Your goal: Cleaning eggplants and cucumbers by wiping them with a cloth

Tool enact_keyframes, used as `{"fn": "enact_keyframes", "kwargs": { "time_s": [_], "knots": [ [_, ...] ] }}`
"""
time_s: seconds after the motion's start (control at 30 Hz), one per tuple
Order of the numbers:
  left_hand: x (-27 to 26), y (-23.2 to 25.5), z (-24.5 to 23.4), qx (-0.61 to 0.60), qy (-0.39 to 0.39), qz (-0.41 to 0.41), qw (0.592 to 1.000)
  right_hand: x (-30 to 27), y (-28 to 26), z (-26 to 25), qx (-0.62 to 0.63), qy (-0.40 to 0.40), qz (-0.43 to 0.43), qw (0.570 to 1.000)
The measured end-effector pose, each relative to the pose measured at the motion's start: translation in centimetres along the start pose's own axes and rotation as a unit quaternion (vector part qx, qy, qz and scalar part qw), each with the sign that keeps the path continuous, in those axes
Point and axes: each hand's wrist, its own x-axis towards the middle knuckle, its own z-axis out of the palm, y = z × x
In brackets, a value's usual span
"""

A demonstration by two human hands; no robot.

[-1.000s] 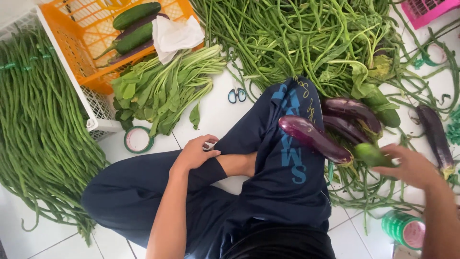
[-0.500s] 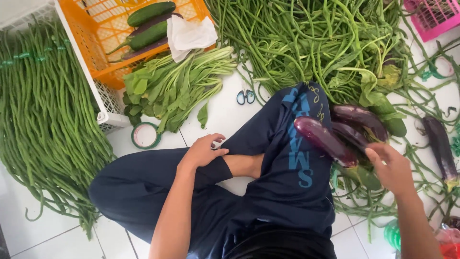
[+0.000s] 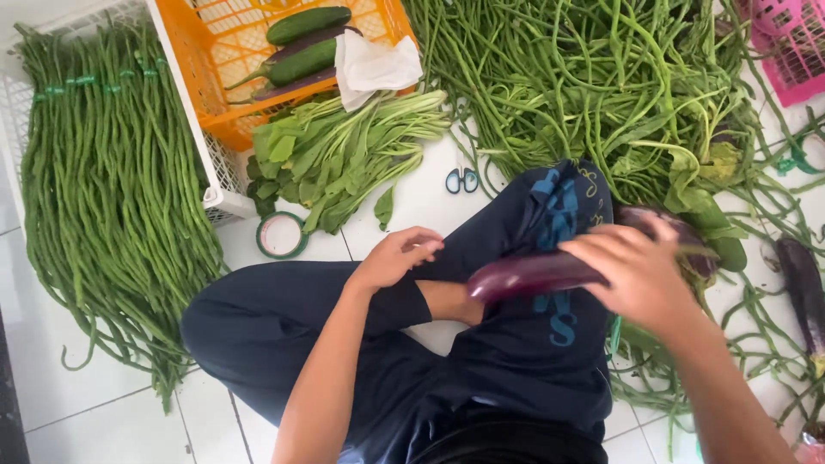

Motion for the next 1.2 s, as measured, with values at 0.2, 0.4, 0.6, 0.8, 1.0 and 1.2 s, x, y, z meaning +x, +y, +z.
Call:
{"fn": "enact_keyframes", "kwargs": {
  "time_s": [0.2, 0.4, 0.6, 0.8, 1.0, 1.2],
  "knots": [
    [2.2, -4.5, 1.3, -0.143, -0.137, 0.111, 0.974, 10.1, -5.8, 2.0, 0.006, 0.032, -0.155, 0.987],
    [1.0, -3.3, 0.2, -0.513, 0.03, 0.058, 0.856, 22.3, -7.3, 3.4, -0.04, 0.139, -0.142, 0.979],
    [3.4, -3.6, -2.4, -0.552, 0.093, 0.23, 0.796, 29.6, -1.8, 7.7, 0.447, 0.106, 0.185, 0.869],
    [5.6, -5.3, -3.8, -0.578, 0.1, 0.251, 0.77, 36.5, -1.0, 18.7, 0.678, -0.031, 0.529, 0.509],
    [4.8, -4.4, -3.8, -0.543, 0.06, 0.246, 0.801, 39.7, -4.0, 19.6, 0.766, 0.038, 0.508, 0.393],
    [4.5, -3.5, -4.2, -0.561, 0.103, 0.215, 0.793, 39.6, -3.9, 15.6, 0.865, 0.202, 0.372, 0.269]
  ]
}}
